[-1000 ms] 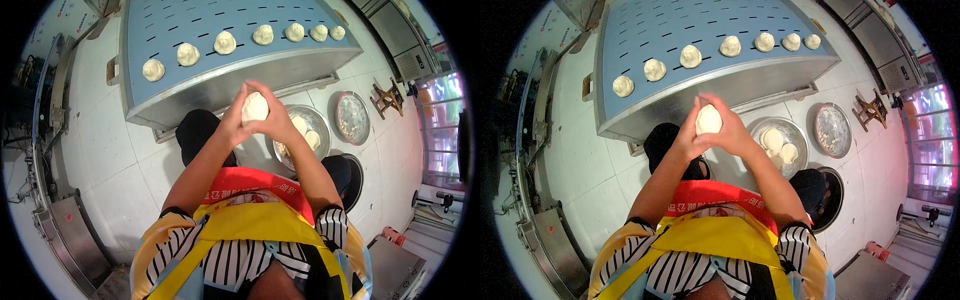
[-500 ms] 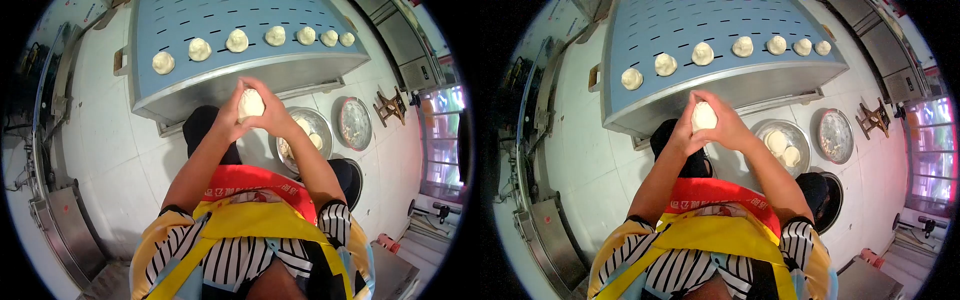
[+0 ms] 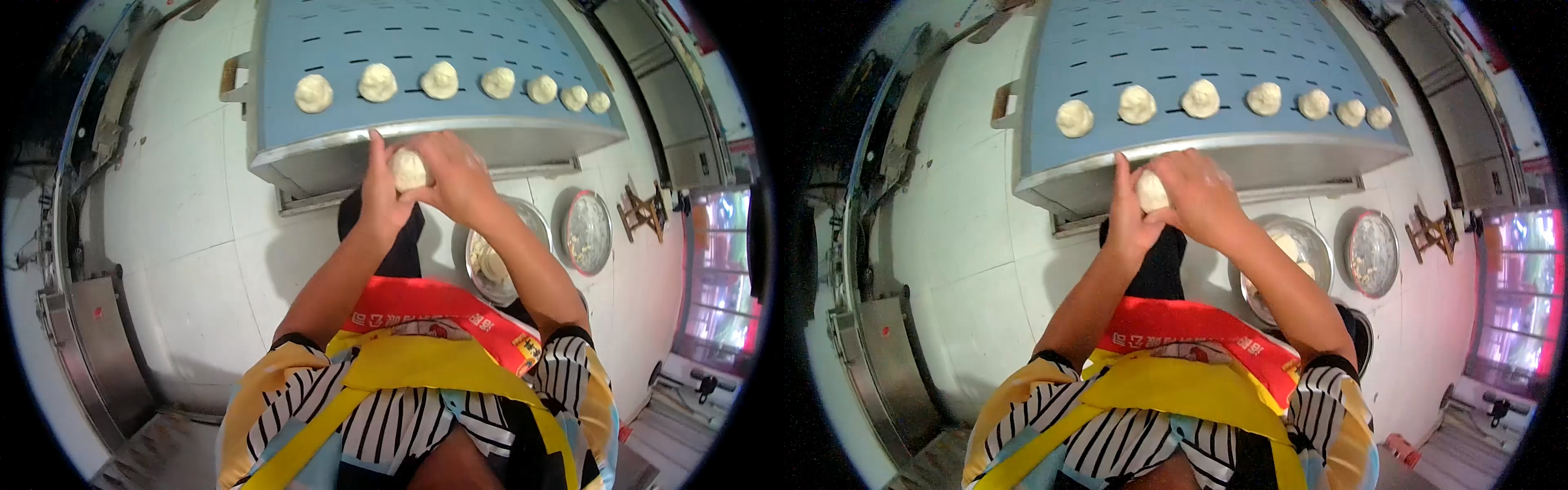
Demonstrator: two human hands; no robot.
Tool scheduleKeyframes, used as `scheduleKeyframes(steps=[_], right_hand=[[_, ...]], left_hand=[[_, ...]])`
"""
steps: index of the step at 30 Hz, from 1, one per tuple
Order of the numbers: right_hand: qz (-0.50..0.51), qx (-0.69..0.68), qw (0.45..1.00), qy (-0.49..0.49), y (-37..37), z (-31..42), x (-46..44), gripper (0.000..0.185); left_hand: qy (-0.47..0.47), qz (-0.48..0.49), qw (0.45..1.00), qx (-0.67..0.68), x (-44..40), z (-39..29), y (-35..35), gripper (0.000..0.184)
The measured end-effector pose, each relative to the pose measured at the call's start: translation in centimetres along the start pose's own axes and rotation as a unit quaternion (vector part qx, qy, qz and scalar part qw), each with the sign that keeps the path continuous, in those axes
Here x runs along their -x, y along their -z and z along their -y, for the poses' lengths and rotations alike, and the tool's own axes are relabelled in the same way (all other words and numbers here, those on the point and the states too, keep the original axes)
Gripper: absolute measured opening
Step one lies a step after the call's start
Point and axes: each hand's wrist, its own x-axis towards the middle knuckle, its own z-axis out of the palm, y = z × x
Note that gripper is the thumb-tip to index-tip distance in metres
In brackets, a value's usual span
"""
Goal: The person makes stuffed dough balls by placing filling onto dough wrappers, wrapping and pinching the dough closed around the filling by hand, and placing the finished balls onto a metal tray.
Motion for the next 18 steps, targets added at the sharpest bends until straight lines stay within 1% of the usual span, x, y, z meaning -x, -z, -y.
scheduleKeyframes(steps=[1,2,3,4,5,6,7,8,9,11,12,13,14,15,16,18], right_hand=[[0.011,0.036,0.999,0.0,0.2,0.7,-0.5,0.057],[0.009,0.076,0.997,0.029,0.8,1.5,-1.1,0.057],[0.03,0.083,0.996,0.028,1.2,2.4,-1.9,0.057],[0.053,0.089,0.994,0.025,1.6,3.3,-2.5,0.058],[0.075,0.098,0.992,0.021,1.7,3.8,-3.2,0.059],[0.097,0.11,0.989,0.014,1.3,3.9,-4.0,0.069],[0.098,0.105,0.989,0.021,1.0,3.9,-4.9,0.067],[0.1,0.101,0.989,0.027,0.7,3.6,-6.0,0.065],[0.103,0.096,0.989,0.034,0.5,3.3,-7.2,0.063],[0.101,-0.002,0.993,0.058,0.6,2.0,-10.0,0.056],[0.101,-0.052,0.991,0.067,0.6,1.2,-11.5,0.053],[0.09,-0.041,0.994,0.043,0.5,0.6,-13.2,0.051],[0.08,-0.031,0.996,0.018,0.4,0.0,-15.1,0.048],[0.071,-0.021,0.997,-0.008,0.2,-0.7,-16.9,0.046],[0.082,-0.022,0.996,-0.025,-0.3,-1.6,-18.9,0.045],[0.105,-0.026,0.992,-0.061,-1.9,-3.7,-22.6,0.044]], left_hand=[[-0.001,-0.024,0.999,-0.022,0.0,-0.4,0.2,0.067],[-0.003,-0.027,0.999,-0.029,-0.1,-1.1,0.3,0.066],[-0.003,-0.03,0.999,-0.036,0.0,-1.8,0.1,0.065],[-0.022,-0.042,0.998,-0.04,0.7,-2.7,-0.8,0.064],[-0.024,-0.023,0.998,-0.044,0.4,-3.4,-0.4,0.064],[-0.027,-0.005,0.999,-0.047,0.0,-4.1,0.0,0.064],[-0.03,0.015,0.998,-0.05,-0.3,-5.0,0.3,0.065],[-0.04,0.029,0.998,-0.04,-0.6,-5.9,0.5,0.069],[-0.076,0.046,0.994,-0.061,-1.0,-6.8,0.8,0.071],[-0.145,0.079,0.981,-0.104,-1.8,-9.1,1.7,0.075],[-0.205,0.036,0.958,-0.197,-1.8,-10.6,2.3,0.071],[-0.296,-0.009,0.879,-0.373,-1.2,-13.5,2.7,0.064],[-0.371,-0.055,0.76,-0.53,-0.8,-16.5,3.4,0.057],[-0.429,-0.116,0.672,-0.592,-1.4,-18.7,4.8,0.049],[-0.479,-0.172,0.571,-0.644,-1.9,-20.5,6.2,0.041],[-0.442,-0.122,0.519,-0.721,-2.5,-22.4,8.7,0.04]])
